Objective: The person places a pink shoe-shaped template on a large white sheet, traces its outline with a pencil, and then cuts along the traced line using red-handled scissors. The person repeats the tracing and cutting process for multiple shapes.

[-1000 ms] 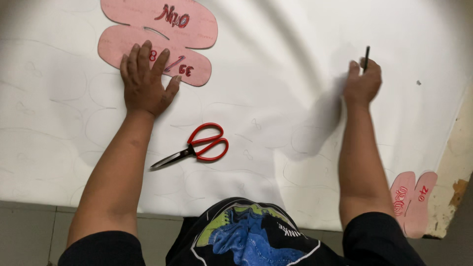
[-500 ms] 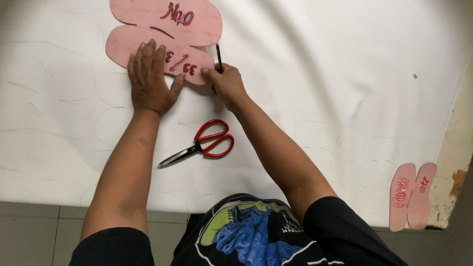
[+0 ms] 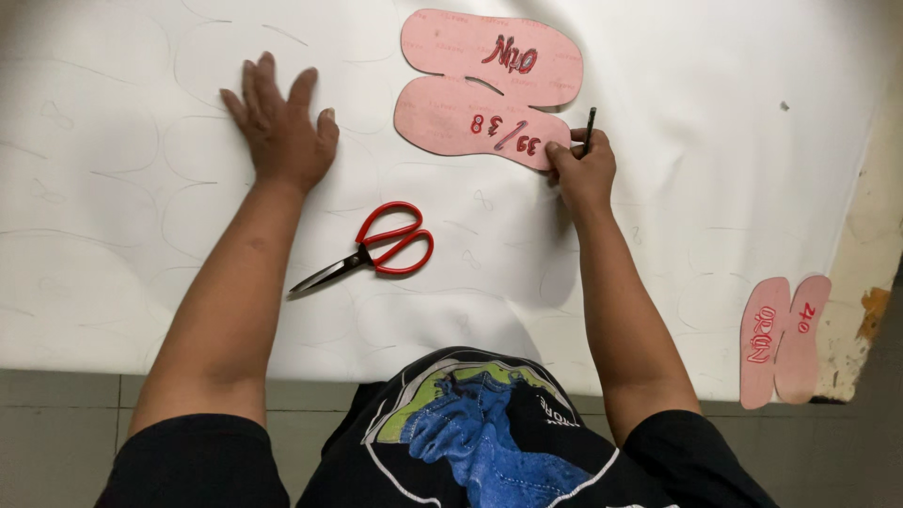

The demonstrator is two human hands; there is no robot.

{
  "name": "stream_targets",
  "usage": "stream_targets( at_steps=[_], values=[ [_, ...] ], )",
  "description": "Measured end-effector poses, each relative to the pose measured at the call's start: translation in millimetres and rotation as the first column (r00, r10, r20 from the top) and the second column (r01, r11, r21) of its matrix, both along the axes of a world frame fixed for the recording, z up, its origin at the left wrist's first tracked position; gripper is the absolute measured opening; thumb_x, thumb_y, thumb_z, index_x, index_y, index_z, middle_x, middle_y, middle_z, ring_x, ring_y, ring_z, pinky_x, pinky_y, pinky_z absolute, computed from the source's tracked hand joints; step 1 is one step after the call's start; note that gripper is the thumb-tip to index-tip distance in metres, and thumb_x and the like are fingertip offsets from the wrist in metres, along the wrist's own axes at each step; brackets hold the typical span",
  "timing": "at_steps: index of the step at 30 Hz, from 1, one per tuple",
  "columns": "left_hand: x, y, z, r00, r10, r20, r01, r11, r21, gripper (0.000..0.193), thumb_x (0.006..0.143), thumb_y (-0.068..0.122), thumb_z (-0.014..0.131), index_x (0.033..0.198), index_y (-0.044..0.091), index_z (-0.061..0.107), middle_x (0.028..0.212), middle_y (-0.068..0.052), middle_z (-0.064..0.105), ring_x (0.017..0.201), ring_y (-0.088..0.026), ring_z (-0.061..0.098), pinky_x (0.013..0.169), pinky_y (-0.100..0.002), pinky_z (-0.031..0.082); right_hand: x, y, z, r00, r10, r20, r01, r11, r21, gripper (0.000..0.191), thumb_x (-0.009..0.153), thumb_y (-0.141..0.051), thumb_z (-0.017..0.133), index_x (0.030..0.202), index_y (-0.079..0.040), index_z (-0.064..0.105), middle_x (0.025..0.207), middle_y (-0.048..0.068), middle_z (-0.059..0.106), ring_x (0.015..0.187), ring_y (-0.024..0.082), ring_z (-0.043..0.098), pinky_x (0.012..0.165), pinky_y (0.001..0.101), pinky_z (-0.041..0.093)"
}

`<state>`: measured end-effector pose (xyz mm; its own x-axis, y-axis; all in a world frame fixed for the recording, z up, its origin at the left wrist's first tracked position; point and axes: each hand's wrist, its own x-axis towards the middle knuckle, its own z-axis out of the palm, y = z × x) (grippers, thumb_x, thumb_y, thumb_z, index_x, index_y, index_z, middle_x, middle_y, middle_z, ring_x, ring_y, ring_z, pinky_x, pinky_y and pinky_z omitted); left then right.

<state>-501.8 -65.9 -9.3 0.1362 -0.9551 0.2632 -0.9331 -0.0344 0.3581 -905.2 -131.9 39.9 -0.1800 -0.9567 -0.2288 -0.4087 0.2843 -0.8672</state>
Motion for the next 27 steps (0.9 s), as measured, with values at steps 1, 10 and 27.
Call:
stream_targets(
  at_steps=[1,10,27],
  values=[
    [-12,-3,1,0.999,-0.022,-0.029,0.023,0.999,0.031,0.050,0.100,0.032,0.070,0.145,0.013,0.060,0.163,-0.020,0.034,0.156,-0.040,0.018,0.123,-0.064,0.000,0,0,0,1.000,-0.018,0.019,0.018,1.000,-0.005,0.033,0.087,-0.011,0.077,0.111,0.001,0.057,0.071,0.003,0.065,0.055,0.012,0.061,0.051,0.0285,0.049],
    [-74,-11,20,0.939,-0.074,-0.337,0.108,0.990,0.085,0.043,0.087,0.038,0.079,0.126,0.024,0.072,0.162,-0.011,0.035,0.155,-0.032,0.014,0.122,-0.061,-0.009,-3,-1,3,0.999,-0.029,-0.016,0.029,1.000,-0.012,0.031,0.087,-0.010,0.080,0.108,-0.001,0.059,0.074,0.003,0.064,0.056,0.011,0.060,0.049,0.0273,0.048],
    [-75,-11,29,0.923,-0.055,-0.380,0.109,0.987,0.121,0.036,0.086,0.035,0.084,0.120,0.028,0.076,0.164,-0.008,0.035,0.156,-0.029,0.013,0.124,-0.057,-0.010,-8,4,11,0.998,0.056,-0.026,-0.056,0.998,0.030,0.025,0.091,-0.010,0.079,0.106,-0.002,0.061,0.073,0.004,0.067,0.054,0.011,0.062,0.047,0.0272,0.048]
  ],
)
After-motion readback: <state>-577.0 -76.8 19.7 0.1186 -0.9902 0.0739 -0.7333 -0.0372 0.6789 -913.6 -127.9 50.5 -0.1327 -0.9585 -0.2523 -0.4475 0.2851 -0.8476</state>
